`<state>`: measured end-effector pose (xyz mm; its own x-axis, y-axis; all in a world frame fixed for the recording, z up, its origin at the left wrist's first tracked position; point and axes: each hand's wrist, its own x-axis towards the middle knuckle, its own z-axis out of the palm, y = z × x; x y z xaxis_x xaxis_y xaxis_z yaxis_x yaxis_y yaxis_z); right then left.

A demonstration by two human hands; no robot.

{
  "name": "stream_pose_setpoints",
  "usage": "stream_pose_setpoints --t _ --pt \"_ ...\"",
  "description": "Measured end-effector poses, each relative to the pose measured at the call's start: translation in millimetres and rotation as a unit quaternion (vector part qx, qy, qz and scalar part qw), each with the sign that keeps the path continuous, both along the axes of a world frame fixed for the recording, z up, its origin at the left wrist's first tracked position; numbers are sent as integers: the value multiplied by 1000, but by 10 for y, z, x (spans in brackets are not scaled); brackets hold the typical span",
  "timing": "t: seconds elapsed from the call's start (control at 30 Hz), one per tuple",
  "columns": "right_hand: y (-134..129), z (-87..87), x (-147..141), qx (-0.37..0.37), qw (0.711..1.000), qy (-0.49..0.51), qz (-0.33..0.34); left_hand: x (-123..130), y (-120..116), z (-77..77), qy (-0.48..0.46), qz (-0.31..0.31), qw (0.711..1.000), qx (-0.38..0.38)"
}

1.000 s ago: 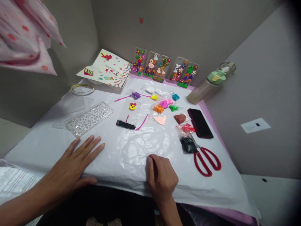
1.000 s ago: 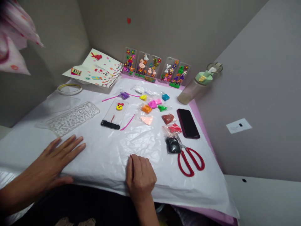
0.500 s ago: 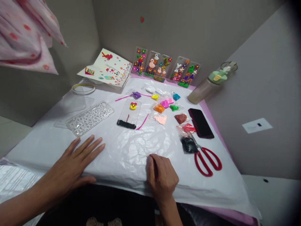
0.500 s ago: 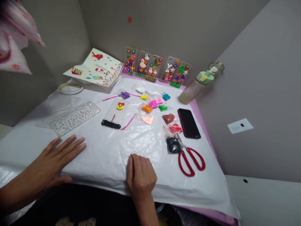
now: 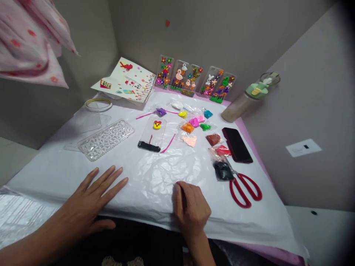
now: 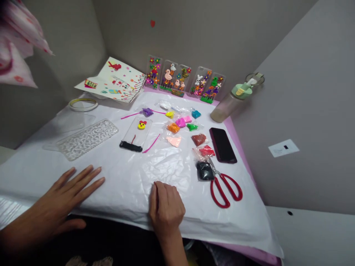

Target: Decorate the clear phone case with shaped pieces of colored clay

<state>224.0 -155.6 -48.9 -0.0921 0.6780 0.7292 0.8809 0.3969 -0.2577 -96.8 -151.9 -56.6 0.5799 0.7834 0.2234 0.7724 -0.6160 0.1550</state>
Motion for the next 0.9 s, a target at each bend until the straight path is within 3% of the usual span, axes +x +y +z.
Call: stream_pose_setpoints --t 0.17,0.37,0.5,0.7,0.9 --pt "-1 -1 -1 2 1000 0 -1 -37 20 -7 -2 4 1000 13" --pt "-2 -8 1 -2 1000 4 2 33 -105 48 10 -6 1000 -26" --pt "0 3 2 -1 1000 0 3 -86 -107 122 -62 44 996 -38" --pt "-4 4 0 -2 1000 2 4 -279 215 348 -102 123 987 -14" --pt "-7 -13 2 -1 1000 4 3 -34 569 537 -35 89 989 -110"
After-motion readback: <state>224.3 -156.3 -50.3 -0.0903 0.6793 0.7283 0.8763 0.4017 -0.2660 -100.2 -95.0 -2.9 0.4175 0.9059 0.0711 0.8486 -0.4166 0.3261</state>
